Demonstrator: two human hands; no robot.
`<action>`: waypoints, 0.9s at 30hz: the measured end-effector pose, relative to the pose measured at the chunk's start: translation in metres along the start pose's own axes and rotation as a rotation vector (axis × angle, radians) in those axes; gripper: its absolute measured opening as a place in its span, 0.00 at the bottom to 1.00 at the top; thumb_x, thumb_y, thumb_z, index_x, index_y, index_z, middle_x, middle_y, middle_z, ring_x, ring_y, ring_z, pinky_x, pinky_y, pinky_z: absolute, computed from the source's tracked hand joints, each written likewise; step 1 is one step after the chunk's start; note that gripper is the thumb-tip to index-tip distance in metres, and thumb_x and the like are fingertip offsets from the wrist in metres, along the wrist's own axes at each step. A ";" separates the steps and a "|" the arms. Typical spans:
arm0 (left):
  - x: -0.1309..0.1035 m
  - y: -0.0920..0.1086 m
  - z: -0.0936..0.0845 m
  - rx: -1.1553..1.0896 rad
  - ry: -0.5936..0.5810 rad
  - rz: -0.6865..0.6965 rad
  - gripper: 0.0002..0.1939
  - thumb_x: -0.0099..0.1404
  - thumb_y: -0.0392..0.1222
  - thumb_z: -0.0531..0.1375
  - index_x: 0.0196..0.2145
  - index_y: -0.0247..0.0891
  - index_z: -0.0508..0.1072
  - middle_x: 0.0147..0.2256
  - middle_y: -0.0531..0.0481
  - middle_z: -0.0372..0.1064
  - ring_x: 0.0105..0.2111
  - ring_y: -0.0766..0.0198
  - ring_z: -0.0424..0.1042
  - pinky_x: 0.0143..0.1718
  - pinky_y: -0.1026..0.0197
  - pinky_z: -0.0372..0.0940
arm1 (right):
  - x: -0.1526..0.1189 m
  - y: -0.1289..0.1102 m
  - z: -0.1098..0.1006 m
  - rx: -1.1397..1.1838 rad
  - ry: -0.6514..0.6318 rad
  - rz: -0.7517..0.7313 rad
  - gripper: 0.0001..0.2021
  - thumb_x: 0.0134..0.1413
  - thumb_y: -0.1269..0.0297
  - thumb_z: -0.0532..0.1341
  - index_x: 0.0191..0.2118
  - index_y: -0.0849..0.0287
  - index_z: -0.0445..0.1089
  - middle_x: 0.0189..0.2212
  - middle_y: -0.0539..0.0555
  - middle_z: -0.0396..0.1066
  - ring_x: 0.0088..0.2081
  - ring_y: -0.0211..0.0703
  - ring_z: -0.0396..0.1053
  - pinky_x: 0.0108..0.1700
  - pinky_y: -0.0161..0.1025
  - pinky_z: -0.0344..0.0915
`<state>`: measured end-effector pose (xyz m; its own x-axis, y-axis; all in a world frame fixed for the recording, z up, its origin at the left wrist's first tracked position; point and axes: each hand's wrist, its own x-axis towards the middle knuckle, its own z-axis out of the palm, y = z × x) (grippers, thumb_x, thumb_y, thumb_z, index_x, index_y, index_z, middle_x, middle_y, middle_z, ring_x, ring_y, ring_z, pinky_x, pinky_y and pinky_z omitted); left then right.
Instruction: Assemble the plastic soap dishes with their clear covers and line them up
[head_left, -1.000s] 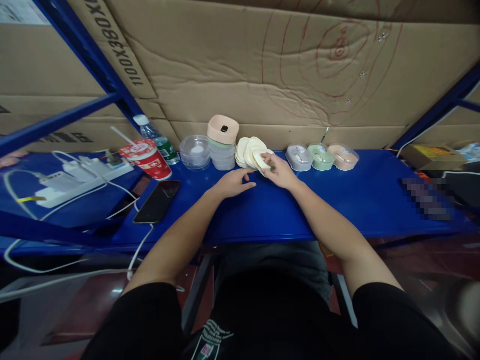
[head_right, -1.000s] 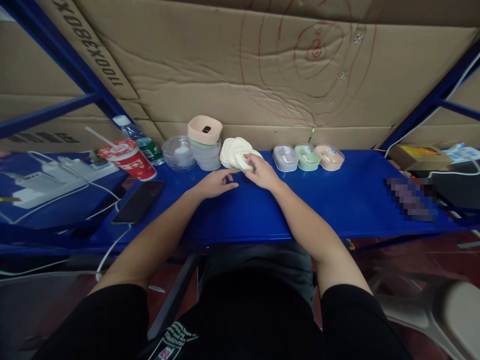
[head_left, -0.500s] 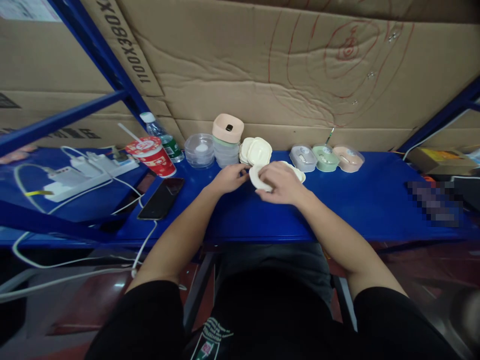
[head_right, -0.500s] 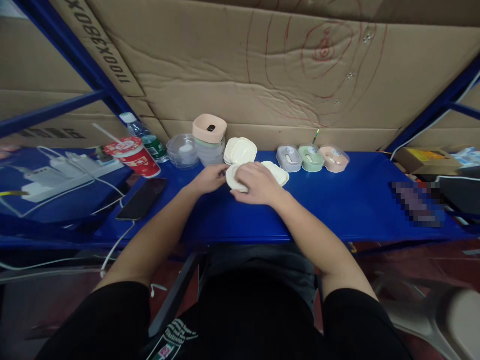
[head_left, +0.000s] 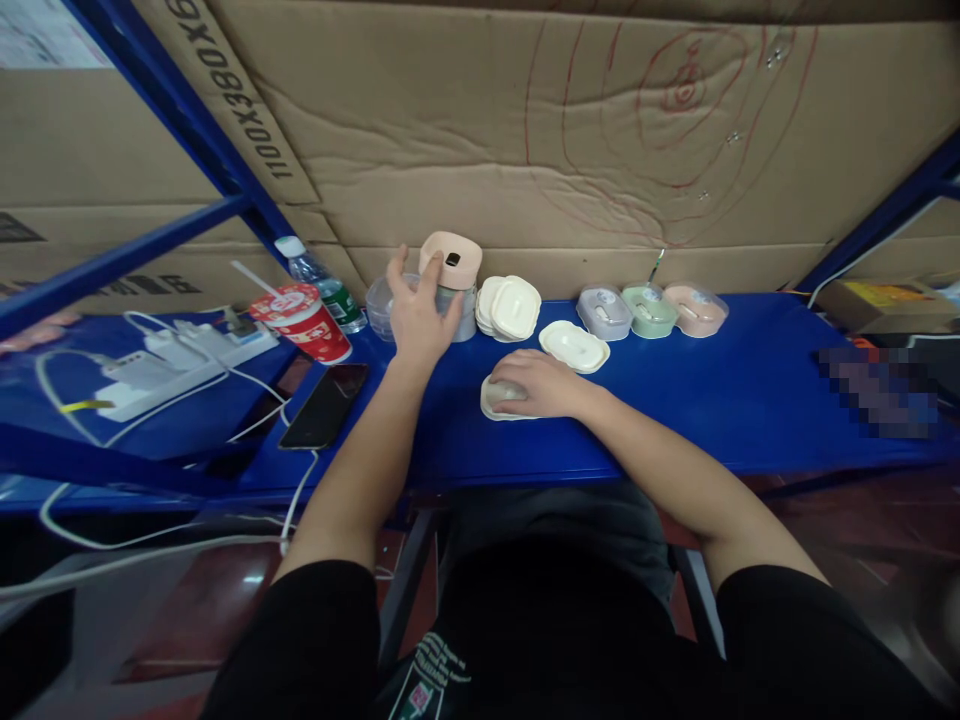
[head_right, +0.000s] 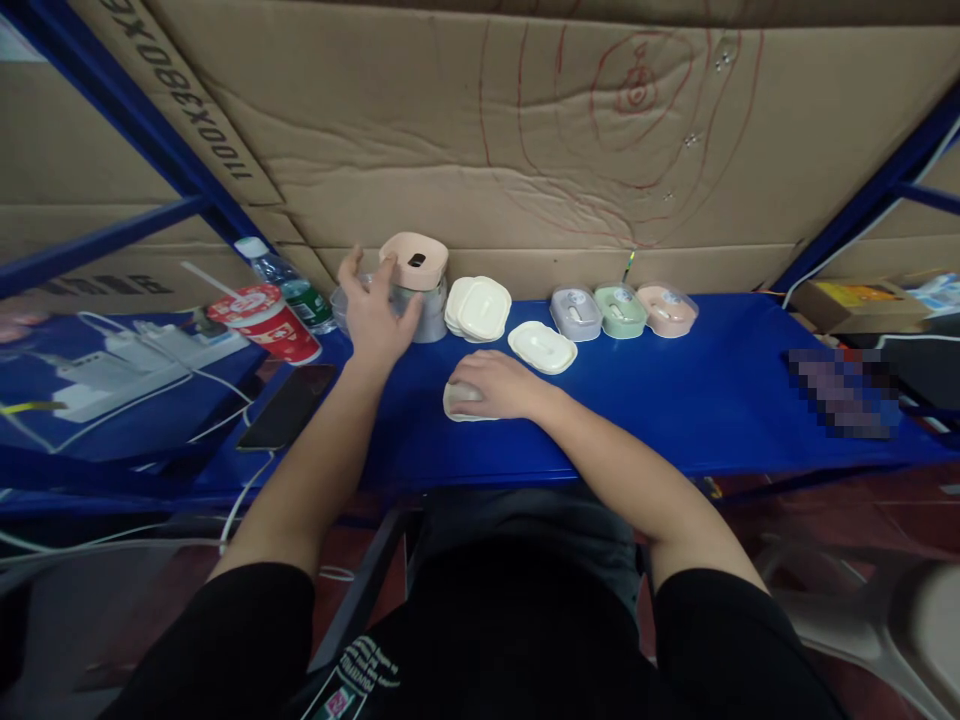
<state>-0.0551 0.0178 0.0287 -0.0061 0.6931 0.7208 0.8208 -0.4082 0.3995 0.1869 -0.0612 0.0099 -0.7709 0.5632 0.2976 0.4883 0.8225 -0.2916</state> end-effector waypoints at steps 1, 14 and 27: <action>0.002 0.000 0.001 0.003 -0.009 -0.011 0.38 0.68 0.60 0.66 0.70 0.44 0.67 0.75 0.33 0.47 0.64 0.34 0.69 0.62 0.36 0.68 | -0.001 0.002 -0.001 -0.006 0.018 0.012 0.19 0.69 0.50 0.66 0.55 0.59 0.78 0.54 0.62 0.79 0.55 0.56 0.75 0.60 0.52 0.65; 0.007 -0.021 0.026 -0.151 0.175 -0.105 0.28 0.62 0.54 0.73 0.52 0.43 0.68 0.57 0.41 0.73 0.46 0.55 0.77 0.44 0.55 0.73 | -0.024 0.050 -0.049 -0.380 -0.006 0.609 0.22 0.66 0.55 0.64 0.59 0.61 0.77 0.56 0.66 0.78 0.57 0.64 0.74 0.57 0.53 0.67; -0.019 0.015 -0.026 -0.605 -0.767 0.047 0.29 0.50 0.54 0.79 0.42 0.41 0.73 0.24 0.59 0.65 0.22 0.69 0.61 0.25 0.65 0.55 | -0.017 0.066 -0.032 -0.270 0.125 0.850 0.20 0.74 0.57 0.53 0.57 0.57 0.78 0.54 0.64 0.82 0.56 0.60 0.78 0.51 0.47 0.70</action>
<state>-0.0579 -0.0171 0.0356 0.5680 0.7793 0.2649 0.3776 -0.5327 0.7574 0.2451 -0.0142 0.0149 -0.0638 0.9816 0.1800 0.9651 0.1066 -0.2393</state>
